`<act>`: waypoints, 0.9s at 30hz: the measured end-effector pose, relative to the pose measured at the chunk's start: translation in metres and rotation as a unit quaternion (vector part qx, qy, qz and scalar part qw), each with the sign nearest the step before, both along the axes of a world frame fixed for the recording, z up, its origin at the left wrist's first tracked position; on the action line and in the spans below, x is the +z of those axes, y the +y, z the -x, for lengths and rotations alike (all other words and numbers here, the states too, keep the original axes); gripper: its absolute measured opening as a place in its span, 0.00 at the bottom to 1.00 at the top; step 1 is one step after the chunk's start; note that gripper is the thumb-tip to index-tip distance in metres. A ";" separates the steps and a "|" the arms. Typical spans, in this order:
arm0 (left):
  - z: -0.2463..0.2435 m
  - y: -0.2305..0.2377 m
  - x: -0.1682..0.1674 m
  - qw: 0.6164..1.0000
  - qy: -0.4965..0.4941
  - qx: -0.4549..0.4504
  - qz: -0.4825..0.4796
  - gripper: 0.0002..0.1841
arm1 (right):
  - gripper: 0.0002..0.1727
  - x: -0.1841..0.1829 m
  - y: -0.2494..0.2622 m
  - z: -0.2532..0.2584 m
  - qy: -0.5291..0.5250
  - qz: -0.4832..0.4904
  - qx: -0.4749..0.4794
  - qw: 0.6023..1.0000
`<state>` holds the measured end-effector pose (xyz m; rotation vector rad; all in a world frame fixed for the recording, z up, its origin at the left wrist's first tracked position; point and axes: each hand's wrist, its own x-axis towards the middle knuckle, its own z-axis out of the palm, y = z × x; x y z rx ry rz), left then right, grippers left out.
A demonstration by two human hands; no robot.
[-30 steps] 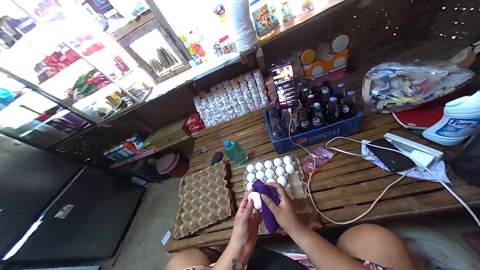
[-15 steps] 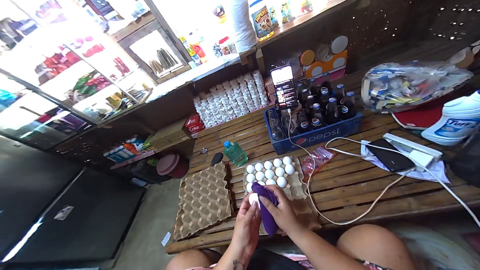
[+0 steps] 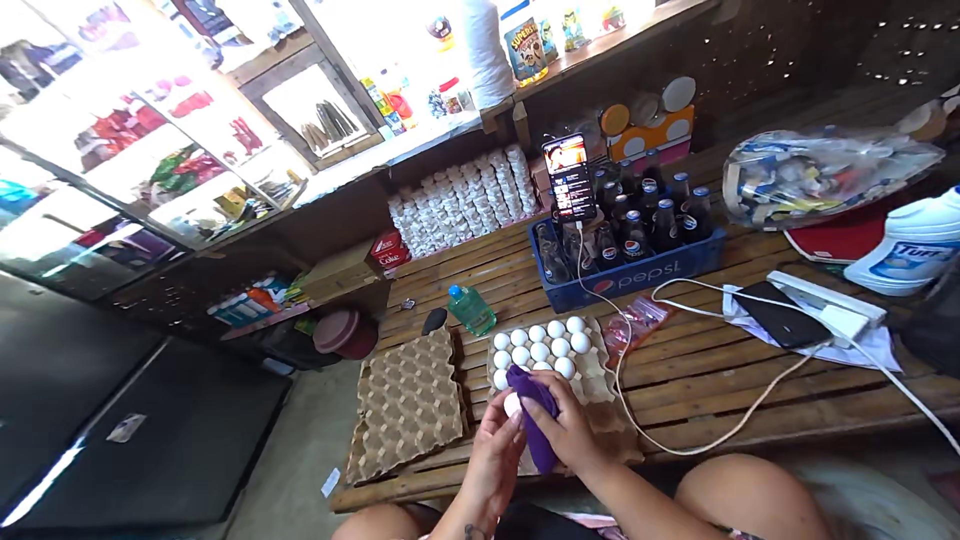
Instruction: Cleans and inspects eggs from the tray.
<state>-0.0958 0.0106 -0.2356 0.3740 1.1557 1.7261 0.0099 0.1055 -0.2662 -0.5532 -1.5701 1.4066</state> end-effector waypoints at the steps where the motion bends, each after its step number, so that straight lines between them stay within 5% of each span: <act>1: 0.000 0.000 0.002 1.000 0.002 0.006 -0.008 0.23 | 0.25 0.004 0.000 -0.002 -0.007 0.046 0.011 0.999; 5: 0.000 0.003 0.009 0.998 -0.003 0.054 -0.040 0.19 | 0.30 0.003 -0.004 -0.001 -0.009 0.107 0.042 0.993; 9: 0.002 0.005 0.012 0.997 -0.007 0.076 -0.021 0.12 | 0.24 -0.011 -0.008 0.007 0.025 -0.070 0.001 0.997; 12: 0.006 0.001 0.006 1.000 0.015 0.011 0.005 0.13 | 0.20 -0.013 -0.004 0.007 0.041 -0.132 -0.017 0.990; 17: 0.009 -0.002 0.005 0.995 0.076 -0.061 0.007 0.21 | 0.22 -0.002 0.001 -0.001 0.033 -0.015 0.021 0.999; 21: 0.007 0.000 0.005 0.997 0.075 -0.010 -0.032 0.21 | 0.29 0.007 -0.001 -0.004 0.026 0.105 0.054 0.993; 27: 0.005 0.004 0.014 0.994 0.024 0.093 -0.051 0.14 | 0.26 -0.007 -0.007 0.005 0.060 -0.037 0.041 0.997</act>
